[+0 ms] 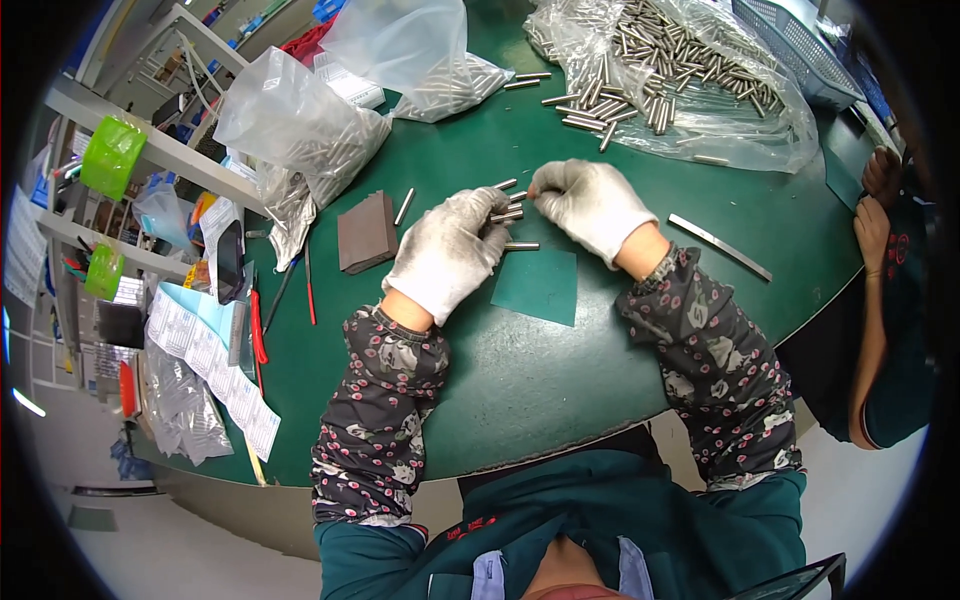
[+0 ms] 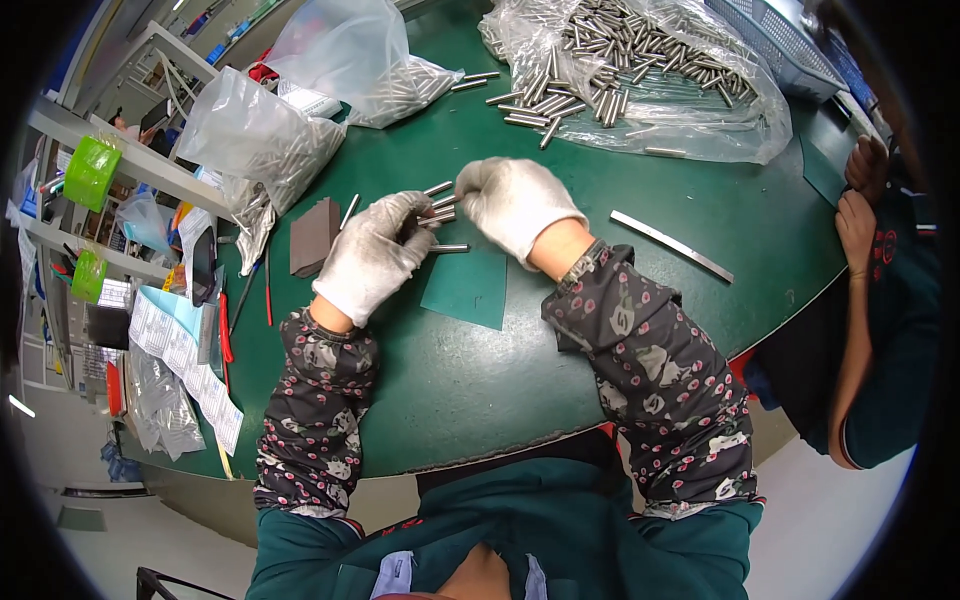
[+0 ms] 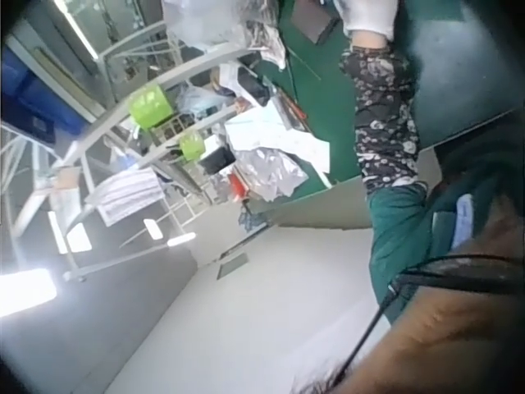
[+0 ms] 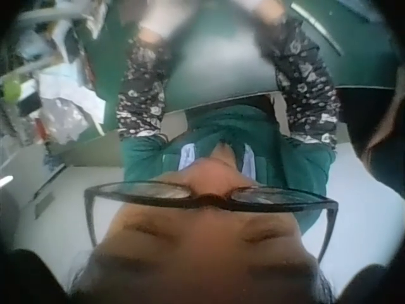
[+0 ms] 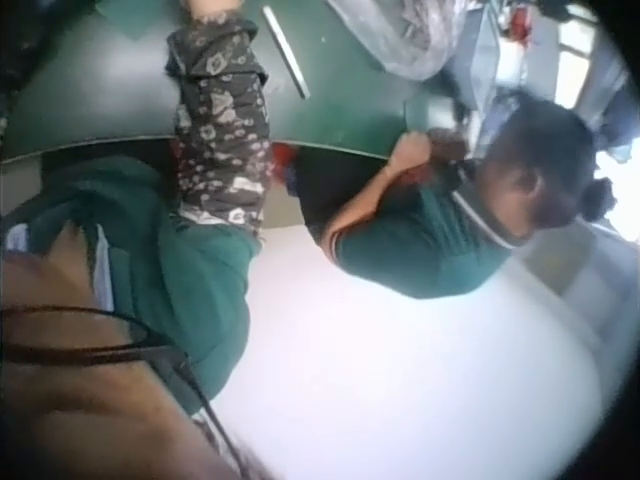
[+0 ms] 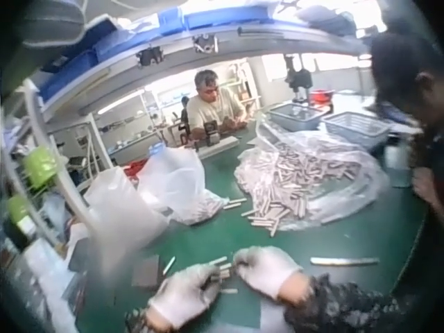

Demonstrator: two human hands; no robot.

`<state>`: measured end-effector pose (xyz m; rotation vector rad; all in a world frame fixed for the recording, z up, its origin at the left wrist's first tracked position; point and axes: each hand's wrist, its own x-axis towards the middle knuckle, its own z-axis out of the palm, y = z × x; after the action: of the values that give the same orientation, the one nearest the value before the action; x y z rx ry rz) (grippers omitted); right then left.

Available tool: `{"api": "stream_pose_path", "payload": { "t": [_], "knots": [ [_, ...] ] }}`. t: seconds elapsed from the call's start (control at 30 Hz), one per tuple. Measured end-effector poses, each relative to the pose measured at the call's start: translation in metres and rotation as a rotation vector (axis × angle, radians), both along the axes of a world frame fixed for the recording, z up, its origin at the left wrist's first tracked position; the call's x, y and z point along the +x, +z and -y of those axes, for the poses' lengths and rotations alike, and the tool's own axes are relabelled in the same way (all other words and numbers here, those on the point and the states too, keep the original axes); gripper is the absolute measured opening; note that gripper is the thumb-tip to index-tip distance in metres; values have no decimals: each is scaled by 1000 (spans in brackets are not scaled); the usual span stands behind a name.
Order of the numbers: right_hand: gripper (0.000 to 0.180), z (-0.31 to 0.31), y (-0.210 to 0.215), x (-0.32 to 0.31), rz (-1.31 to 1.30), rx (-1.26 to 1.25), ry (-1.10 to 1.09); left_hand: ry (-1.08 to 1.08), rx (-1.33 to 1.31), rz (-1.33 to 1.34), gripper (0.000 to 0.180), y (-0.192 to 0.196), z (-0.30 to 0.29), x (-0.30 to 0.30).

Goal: Arranging and aligning small metal rods on a workbench surface.

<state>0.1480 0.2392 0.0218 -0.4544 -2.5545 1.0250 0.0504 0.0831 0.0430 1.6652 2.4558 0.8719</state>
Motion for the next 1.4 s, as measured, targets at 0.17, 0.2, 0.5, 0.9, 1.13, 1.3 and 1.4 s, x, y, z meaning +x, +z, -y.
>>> {"api": "stream_pose_path", "payload": {
  "t": [0.17,0.2,0.5,0.9,1.13,1.3,1.4],
  "knots": [
    [16,-5,-15,-8,-102,201,-29,-3,26,65,33,-11,-1,-5],
    [16,-1,-12,-10,-40,269,-19,17,-22,48,39,-7,0,-6],
    [7,-4,-8,-13,-20,350,-140,75,-120,-78,43,-12,-1,-5],
    [16,-11,9,2,224,368,-79,64,-3,23,30,-25,-1,-14],
    [10,-1,24,16,-142,168,70,59,4,2,28,-25,0,-16],
    [17,29,18,3,-46,386,213,50,50,91,22,-28,1,-26],
    [23,29,15,1,-87,192,236,231,258,-178,22,-13,12,-46]
  ]
}}
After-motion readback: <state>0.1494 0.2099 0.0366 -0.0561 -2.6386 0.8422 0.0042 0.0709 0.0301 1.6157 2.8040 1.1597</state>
